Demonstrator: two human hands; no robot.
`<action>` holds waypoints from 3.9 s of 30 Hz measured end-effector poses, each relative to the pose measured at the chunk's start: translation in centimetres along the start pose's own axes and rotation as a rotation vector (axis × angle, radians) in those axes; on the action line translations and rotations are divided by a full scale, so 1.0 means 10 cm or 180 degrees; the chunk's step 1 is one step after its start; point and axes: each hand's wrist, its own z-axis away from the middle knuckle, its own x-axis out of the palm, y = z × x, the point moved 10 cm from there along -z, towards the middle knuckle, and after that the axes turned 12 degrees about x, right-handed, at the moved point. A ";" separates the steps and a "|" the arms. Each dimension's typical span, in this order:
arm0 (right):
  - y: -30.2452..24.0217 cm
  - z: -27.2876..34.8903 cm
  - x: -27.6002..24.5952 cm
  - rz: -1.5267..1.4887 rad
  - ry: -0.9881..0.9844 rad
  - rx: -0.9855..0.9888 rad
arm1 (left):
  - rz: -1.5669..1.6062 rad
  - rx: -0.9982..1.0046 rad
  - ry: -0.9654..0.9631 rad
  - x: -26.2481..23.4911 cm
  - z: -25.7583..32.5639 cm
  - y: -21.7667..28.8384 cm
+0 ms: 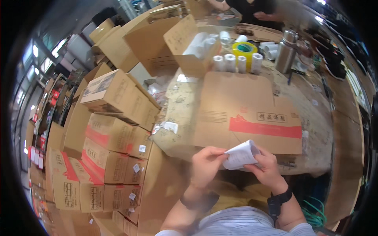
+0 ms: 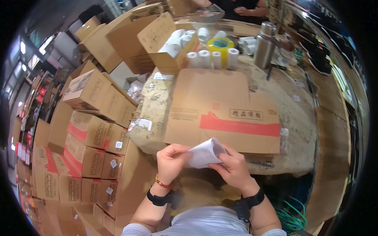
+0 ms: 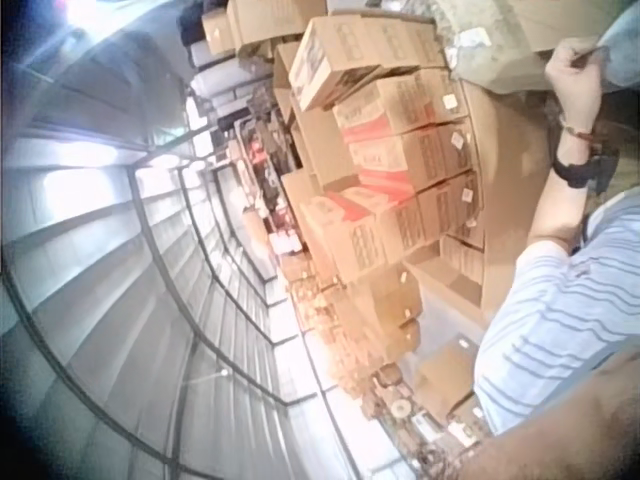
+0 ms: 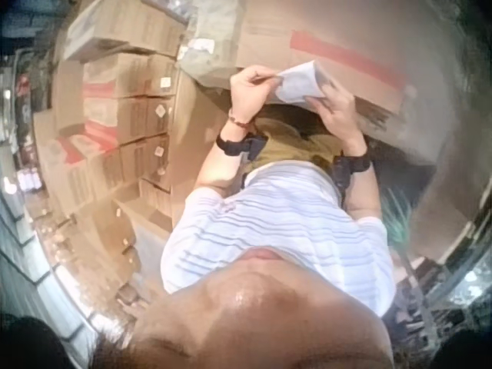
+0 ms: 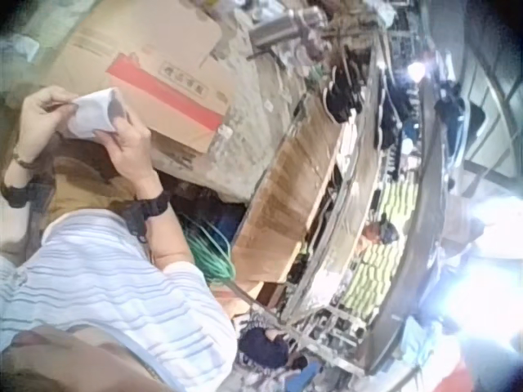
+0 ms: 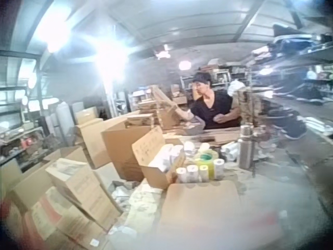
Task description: Packing pairs of shoes into boxes, labeling the boxes, and placing them into larger shipping containers.
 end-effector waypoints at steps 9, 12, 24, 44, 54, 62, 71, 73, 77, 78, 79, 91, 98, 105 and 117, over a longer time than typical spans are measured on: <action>-0.07 -0.36 0.30 -0.0052 -0.0455 -0.0189 | -0.0655 0.0324 -0.0274 -0.23 -0.20 0.15; -0.01 -0.52 0.33 -0.0262 -0.0356 0.0117 | -0.0988 0.0371 0.0114 -0.37 -0.27 0.13; 0.17 -0.61 0.44 -0.0529 -0.0272 0.0221 | 0.0319 -0.0179 0.0111 -0.28 -0.34 -0.27; 1.59 -0.87 -0.59 -0.1423 0.1391 0.1092 | 0.0582 0.0573 0.0967 -1.33 -0.94 0.14; 1.48 -0.76 -0.34 -0.1312 0.0968 0.0832 | -0.2830 0.1183 0.1767 -2.43 -1.15 0.34; 1.34 -0.81 -0.32 -0.1936 0.0782 0.0941 | -0.1203 0.0155 0.1203 -2.38 -1.50 0.21; 0.25 -0.54 0.58 -0.1860 -0.0331 0.0498 | 0.0284 -0.0182 -0.1126 0.05 -0.56 -0.05; 0.32 -0.50 0.59 -0.2230 -0.0651 0.0703 | -0.0170 0.0341 -0.1088 0.11 -0.54 0.15; 0.52 -0.44 0.51 -0.2217 -0.0427 0.0981 | 0.0176 0.0114 -0.1007 0.16 -0.44 0.10; 0.48 -0.43 0.50 -0.1978 -0.0385 0.0860 | 0.0174 0.0112 -0.1018 0.14 -0.44 0.09; 0.45 -0.42 0.50 -0.1982 -0.0375 0.0860 | 0.0338 -0.0131 -0.0895 0.08 -0.45 0.00; 0.21 -0.39 0.46 -0.1075 -0.0300 0.0137 | -0.1006 0.0931 -0.0124 -0.27 -0.44 0.27; 0.87 -0.55 0.18 -0.1721 0.0918 0.1170 | -0.1635 0.2242 0.0481 -0.46 -0.34 0.57; 1.45 -0.56 0.10 -0.2289 0.0725 0.1397 | -0.0756 0.0889 0.1740 -2.03 -1.05 -0.28; 1.48 -0.53 0.09 -0.2391 0.0772 0.1332 | -0.0051 -0.0159 0.1909 -2.41 -1.30 -0.56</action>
